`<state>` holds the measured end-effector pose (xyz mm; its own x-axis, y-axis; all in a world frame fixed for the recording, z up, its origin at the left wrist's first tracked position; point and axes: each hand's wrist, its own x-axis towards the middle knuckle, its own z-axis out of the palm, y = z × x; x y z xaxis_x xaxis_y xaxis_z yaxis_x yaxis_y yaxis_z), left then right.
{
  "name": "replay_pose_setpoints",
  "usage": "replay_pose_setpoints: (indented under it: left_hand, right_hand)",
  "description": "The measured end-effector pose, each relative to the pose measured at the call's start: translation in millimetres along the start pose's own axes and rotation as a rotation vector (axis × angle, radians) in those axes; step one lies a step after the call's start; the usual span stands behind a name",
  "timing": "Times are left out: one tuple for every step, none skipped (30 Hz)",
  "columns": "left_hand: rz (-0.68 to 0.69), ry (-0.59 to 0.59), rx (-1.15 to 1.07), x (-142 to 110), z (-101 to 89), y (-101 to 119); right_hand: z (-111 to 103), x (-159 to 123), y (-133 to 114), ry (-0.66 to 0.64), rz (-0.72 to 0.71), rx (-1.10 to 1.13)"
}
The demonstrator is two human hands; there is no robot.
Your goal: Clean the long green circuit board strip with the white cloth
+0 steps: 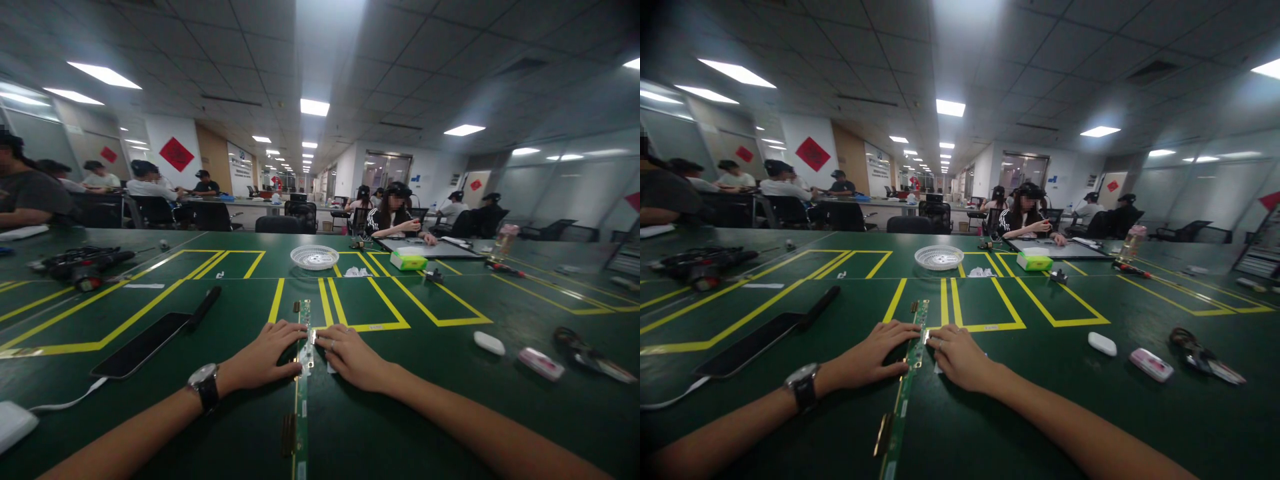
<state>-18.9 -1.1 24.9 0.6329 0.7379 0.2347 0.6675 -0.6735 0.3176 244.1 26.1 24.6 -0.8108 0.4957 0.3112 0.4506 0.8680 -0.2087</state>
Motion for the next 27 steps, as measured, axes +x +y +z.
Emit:
replay_pose_setpoints:
  left_hand:
    - [0.001,0.007,0.000,-0.1,0.6,-0.7]
    - [0.000,0.013,0.001,-0.3,1.2,-1.4]
    - [-0.001,0.013,0.003,-0.3,1.7,-1.9]
    - [-0.005,0.012,0.006,-0.3,2.2,-2.3]
    - [-0.008,0.011,0.008,-0.3,2.5,-2.4]
    - [-0.011,0.011,0.008,-0.3,2.7,-2.4]
    - [-0.012,0.011,0.005,-0.2,2.8,-2.4]
    - [-0.010,0.014,-0.002,-0.1,2.9,-2.2]
    - [-0.005,0.019,-0.012,0.1,2.9,-2.1]
    - [0.002,0.022,-0.023,0.3,3.0,-1.9]
    - [0.010,0.024,-0.033,0.5,3.1,-1.8]
    - [0.017,0.027,-0.039,0.7,3.2,-1.6]
    - [0.022,0.028,-0.043,1.0,3.3,-1.4]
    - [0.026,0.028,-0.046,1.2,3.3,-1.2]
    - [0.030,0.026,-0.047,1.4,3.2,-0.9]
    - [0.035,0.023,-0.050,1.5,3.0,-0.6]
    - [0.041,0.020,-0.053,1.5,2.7,-0.3]
    - [0.047,0.015,-0.056,1.5,2.4,0.0]
    - [0.053,0.009,-0.058,1.4,1.9,0.3]
    - [0.059,0.004,-0.059,1.3,1.4,0.5]
    - [0.063,-0.001,-0.060,1.2,0.8,0.7]
    - [0.066,-0.004,-0.063,1.2,0.2,0.9]
    - [0.070,-0.008,-0.067,1.2,-0.5,1.2]
    - [0.073,-0.012,-0.071,1.2,-1.2,1.4]
    - [0.075,-0.016,-0.075,1.1,-2.0,1.7]
    - [0.076,-0.021,-0.078,1.1,-2.8,2.0]
    - [0.074,-0.027,-0.081,1.0,-3.5,2.3]
  right_hand:
    - [0.4,-0.1,0.2,0.004,0.003,0.003]
    - [0.7,-0.1,0.2,0.006,0.006,0.007]
    - [1.0,-0.1,0.1,0.007,0.010,0.011]
    - [1.2,-0.1,-0.2,0.005,0.015,0.015]
    - [1.2,0.0,-0.6,0.001,0.020,0.017]
    - [1.1,0.1,-1.2,-0.006,0.023,0.019]
    - [0.9,0.2,-1.8,-0.014,0.026,0.019]
    - [0.6,0.4,-2.4,-0.026,0.029,0.018]
    - [0.2,0.5,-2.9,-0.037,0.031,0.017]
    - [-0.1,0.6,-3.3,-0.047,0.032,0.015]
    - [-0.2,0.6,-3.6,-0.056,0.032,0.012]
    - [-0.3,0.6,-3.7,-0.063,0.032,0.009]
    - [-0.3,0.6,-3.7,-0.068,0.031,0.005]
    - [-0.2,0.4,-3.6,-0.072,0.030,0.002]
    - [-0.1,0.3,-3.5,-0.072,0.030,-0.001]
    - [-0.1,0.0,-3.5,-0.073,0.028,-0.002]
    - [-0.2,-0.2,-3.5,-0.074,0.023,0.000]
    - [-0.4,-0.5,-3.5,-0.074,0.018,0.004]
    - [-0.7,-0.8,-3.6,-0.075,0.011,0.010]
    - [-1.0,-1.1,-3.6,-0.076,0.004,0.016]
    - [-1.3,-1.3,-3.6,-0.077,-0.003,0.022]
    - [-1.6,-1.5,-3.5,-0.081,-0.009,0.028]
    - [-1.7,-1.7,-3.2,-0.083,-0.012,0.034]
    - [-1.7,-1.8,-2.8,-0.088,-0.015,0.040]
    - [-1.6,-2.0,-2.2,-0.092,-0.018,0.045]
    - [-1.5,-2.1,-1.6,-0.095,-0.020,0.050]
    - [-1.4,-2.3,-0.9,-0.095,-0.022,0.054]
